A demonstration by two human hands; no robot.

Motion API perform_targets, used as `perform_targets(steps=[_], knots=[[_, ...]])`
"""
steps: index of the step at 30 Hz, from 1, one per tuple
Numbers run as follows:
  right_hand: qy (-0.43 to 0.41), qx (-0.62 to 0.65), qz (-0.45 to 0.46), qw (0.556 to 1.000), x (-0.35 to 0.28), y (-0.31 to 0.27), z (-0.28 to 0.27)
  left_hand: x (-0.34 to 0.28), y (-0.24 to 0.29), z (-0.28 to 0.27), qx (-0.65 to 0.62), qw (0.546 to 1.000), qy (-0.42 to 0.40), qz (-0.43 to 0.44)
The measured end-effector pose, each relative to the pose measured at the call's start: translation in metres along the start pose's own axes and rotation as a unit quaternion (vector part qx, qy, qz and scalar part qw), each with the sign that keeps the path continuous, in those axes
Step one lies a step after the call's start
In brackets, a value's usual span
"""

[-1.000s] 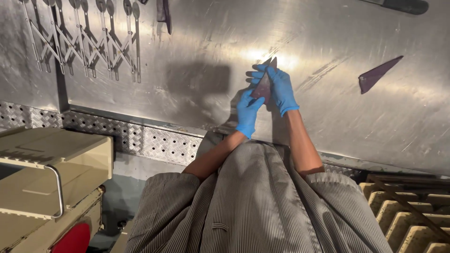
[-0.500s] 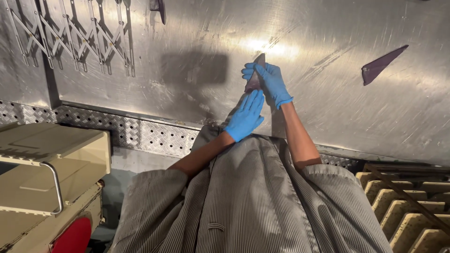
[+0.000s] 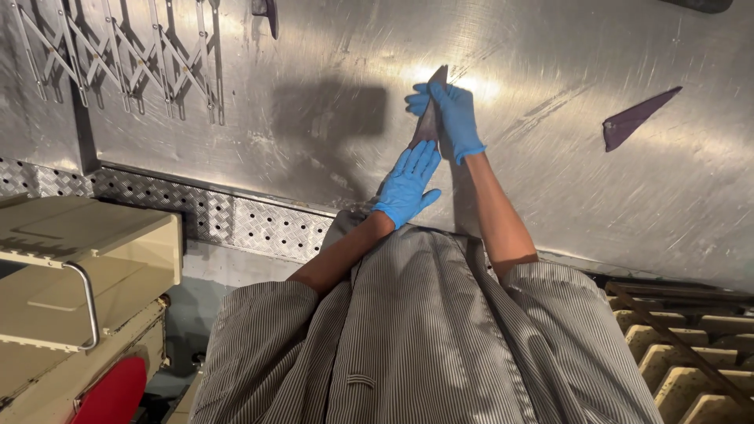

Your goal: Roll triangular pieces of purple fondant into cone shapes and place them onto a tray.

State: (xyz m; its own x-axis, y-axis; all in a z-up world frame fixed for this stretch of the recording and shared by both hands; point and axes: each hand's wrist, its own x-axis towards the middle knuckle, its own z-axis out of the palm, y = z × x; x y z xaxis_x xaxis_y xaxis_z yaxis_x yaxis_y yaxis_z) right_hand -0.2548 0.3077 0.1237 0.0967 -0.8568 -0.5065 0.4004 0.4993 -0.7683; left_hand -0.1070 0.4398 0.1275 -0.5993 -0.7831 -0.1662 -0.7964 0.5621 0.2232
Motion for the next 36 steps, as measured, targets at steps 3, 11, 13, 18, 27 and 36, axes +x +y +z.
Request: perform_targets(steps=[3,11,13,18,27,36], knots=[[-0.017,-0.032,-0.028,0.999,0.034,-0.017,-0.002,0.002,0.001,-0.002,-0.029,0.999,-0.019,-0.002],[-0.058,-0.043,-0.138,0.988,0.112,-0.077,0.003,-0.002,0.004,-0.003,0.005,1.0,0.002,-0.017],[-0.087,-0.015,-0.14,0.986,0.137,-0.08,-0.003,-0.001,0.002,-0.004,-0.01,1.0,-0.002,-0.021],[-0.105,0.016,-0.156,0.982,0.185,-0.079,-0.025,0.0,-0.001,-0.007,-0.037,0.999,-0.037,-0.005],[0.123,-0.459,-0.456,0.753,-0.002,-0.079,0.017,-0.013,-0.017,-0.019,-0.01,0.998,-0.042,0.045],[-0.053,-0.643,-0.368,0.669,-0.115,-0.016,-0.026,0.012,-0.086,-0.03,-0.099,0.985,0.144,-0.003]])
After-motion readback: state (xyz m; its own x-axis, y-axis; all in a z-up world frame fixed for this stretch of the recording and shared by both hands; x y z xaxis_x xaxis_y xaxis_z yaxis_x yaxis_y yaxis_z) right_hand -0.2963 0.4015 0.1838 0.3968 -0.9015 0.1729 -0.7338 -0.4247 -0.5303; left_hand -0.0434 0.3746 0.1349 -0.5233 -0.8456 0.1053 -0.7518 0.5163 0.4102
